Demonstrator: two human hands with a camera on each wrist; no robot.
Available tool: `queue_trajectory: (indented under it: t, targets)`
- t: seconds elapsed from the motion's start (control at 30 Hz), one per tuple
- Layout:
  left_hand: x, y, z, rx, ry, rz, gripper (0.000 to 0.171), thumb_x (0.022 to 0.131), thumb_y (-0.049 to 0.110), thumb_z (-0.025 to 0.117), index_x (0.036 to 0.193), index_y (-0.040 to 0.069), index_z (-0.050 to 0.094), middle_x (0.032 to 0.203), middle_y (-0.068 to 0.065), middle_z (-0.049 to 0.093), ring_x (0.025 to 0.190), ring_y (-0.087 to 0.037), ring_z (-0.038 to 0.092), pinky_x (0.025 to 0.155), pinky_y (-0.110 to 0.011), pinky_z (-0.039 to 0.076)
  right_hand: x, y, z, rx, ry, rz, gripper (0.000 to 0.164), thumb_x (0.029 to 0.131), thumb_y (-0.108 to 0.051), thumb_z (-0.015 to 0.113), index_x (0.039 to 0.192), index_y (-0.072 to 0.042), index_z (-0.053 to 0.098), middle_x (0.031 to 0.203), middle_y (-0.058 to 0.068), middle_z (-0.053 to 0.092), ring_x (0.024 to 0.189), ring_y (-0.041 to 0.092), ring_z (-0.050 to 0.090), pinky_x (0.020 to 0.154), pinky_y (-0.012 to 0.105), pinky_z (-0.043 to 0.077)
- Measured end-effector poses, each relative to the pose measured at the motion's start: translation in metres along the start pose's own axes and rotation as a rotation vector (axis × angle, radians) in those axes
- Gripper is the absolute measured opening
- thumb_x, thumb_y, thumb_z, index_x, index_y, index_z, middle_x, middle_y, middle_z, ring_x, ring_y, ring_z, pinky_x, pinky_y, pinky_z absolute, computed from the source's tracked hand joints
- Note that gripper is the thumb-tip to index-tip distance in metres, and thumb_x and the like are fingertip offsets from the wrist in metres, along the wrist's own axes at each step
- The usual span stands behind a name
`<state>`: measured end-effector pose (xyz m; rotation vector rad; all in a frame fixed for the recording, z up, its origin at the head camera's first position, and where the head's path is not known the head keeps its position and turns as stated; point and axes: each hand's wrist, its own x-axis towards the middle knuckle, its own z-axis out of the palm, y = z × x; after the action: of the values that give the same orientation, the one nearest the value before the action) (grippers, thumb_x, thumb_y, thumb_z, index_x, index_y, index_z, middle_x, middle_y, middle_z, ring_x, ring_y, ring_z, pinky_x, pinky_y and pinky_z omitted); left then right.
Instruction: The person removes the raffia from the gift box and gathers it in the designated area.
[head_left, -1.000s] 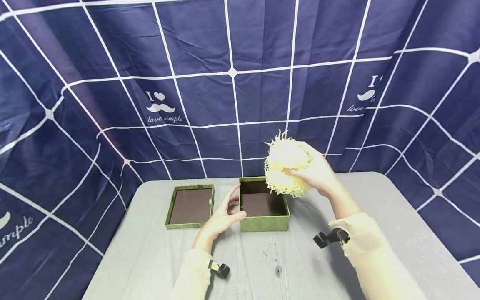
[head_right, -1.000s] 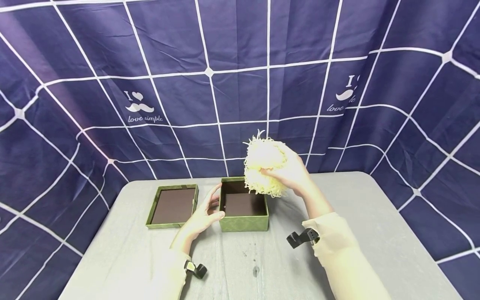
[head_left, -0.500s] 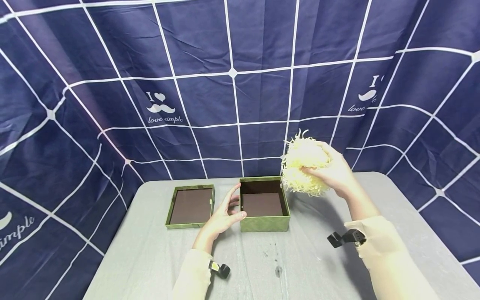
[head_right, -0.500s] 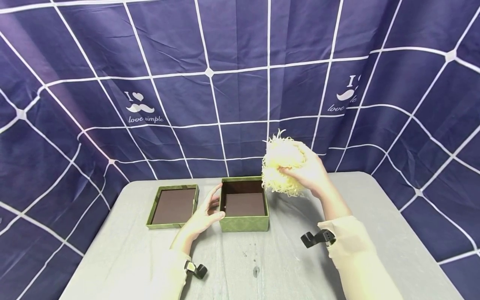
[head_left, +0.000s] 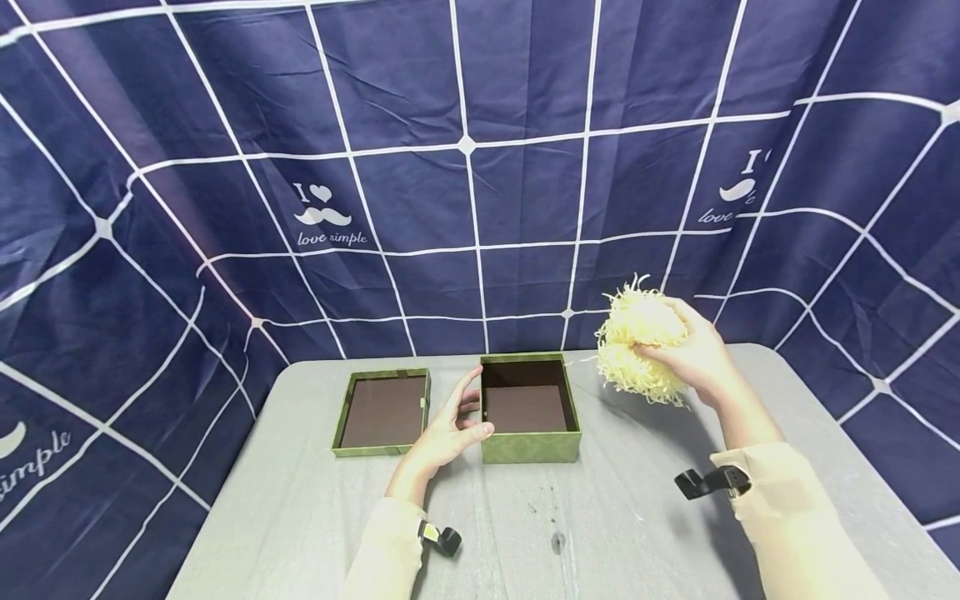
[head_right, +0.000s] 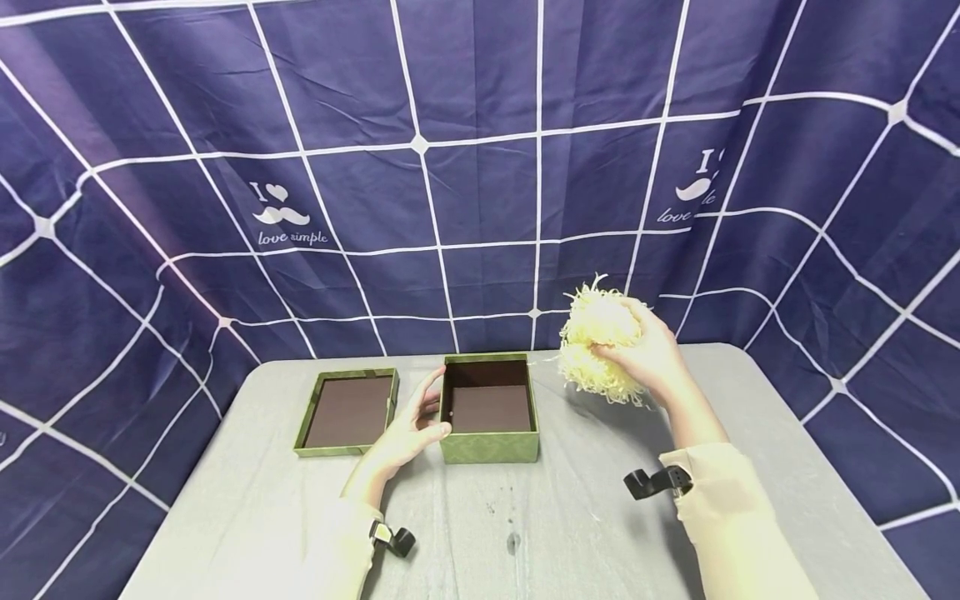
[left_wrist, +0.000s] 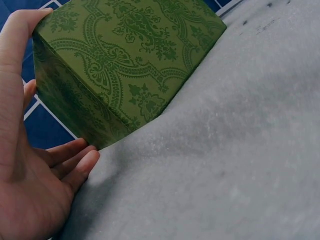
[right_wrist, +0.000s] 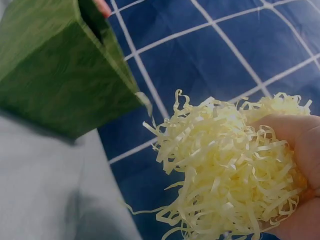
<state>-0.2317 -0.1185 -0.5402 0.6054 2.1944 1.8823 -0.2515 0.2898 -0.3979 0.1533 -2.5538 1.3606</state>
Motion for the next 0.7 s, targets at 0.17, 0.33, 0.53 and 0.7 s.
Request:
queue_trajectory:
  t: [0.17, 0.33, 0.53, 0.7]
  targets:
    - [-0.001, 0.002, 0.0, 0.009, 0.0, -0.006, 0.093, 0.098, 0.028, 0.08, 0.173, 0.043, 0.026, 0.166, -0.02, 0.041, 0.15, -0.037, 0.045, 0.116, -0.054, 0.044, -0.003, 0.022, 0.001, 0.007, -0.015, -0.002, 0.083, 0.087, -0.004, 0.09, 0.16, -0.006, 0.05, 0.142, 0.017, 0.06, 0.113, 0.0, 0.051, 0.097, 0.021, 0.042]
    - [-0.001, 0.002, 0.0, 0.009, 0.0, -0.012, 0.093, 0.098, 0.029, 0.081, 0.172, 0.045, 0.026, 0.166, -0.021, 0.041, 0.149, -0.038, 0.046, 0.115, -0.054, 0.045, -0.008, 0.039, 0.005, 0.001, -0.048, 0.01, 0.085, 0.087, -0.003, 0.088, 0.161, 0.0, 0.045, 0.144, 0.026, 0.059, 0.119, 0.012, 0.054, 0.101, 0.028, 0.044]
    - [-0.001, 0.002, 0.0, 0.014, 0.006, -0.013, 0.094, 0.098, 0.027, 0.081, 0.172, 0.046, 0.027, 0.166, -0.02, 0.041, 0.149, -0.036, 0.046, 0.115, -0.054, 0.045, -0.012, 0.063, 0.015, -0.046, -0.089, 0.0, 0.086, 0.086, -0.005, 0.088, 0.158, 0.005, 0.044, 0.146, 0.037, 0.055, 0.129, 0.048, 0.053, 0.106, 0.058, 0.042]
    - [-0.001, 0.002, 0.001, 0.021, 0.009, -0.009, 0.094, 0.098, 0.026, 0.081, 0.172, 0.045, 0.026, 0.166, -0.02, 0.042, 0.149, -0.036, 0.047, 0.115, -0.053, 0.045, -0.016, 0.073, 0.022, -0.058, -0.121, 0.015, 0.083, 0.086, -0.007, 0.088, 0.157, 0.005, 0.046, 0.148, 0.037, 0.055, 0.131, 0.052, 0.053, 0.108, 0.066, 0.041]
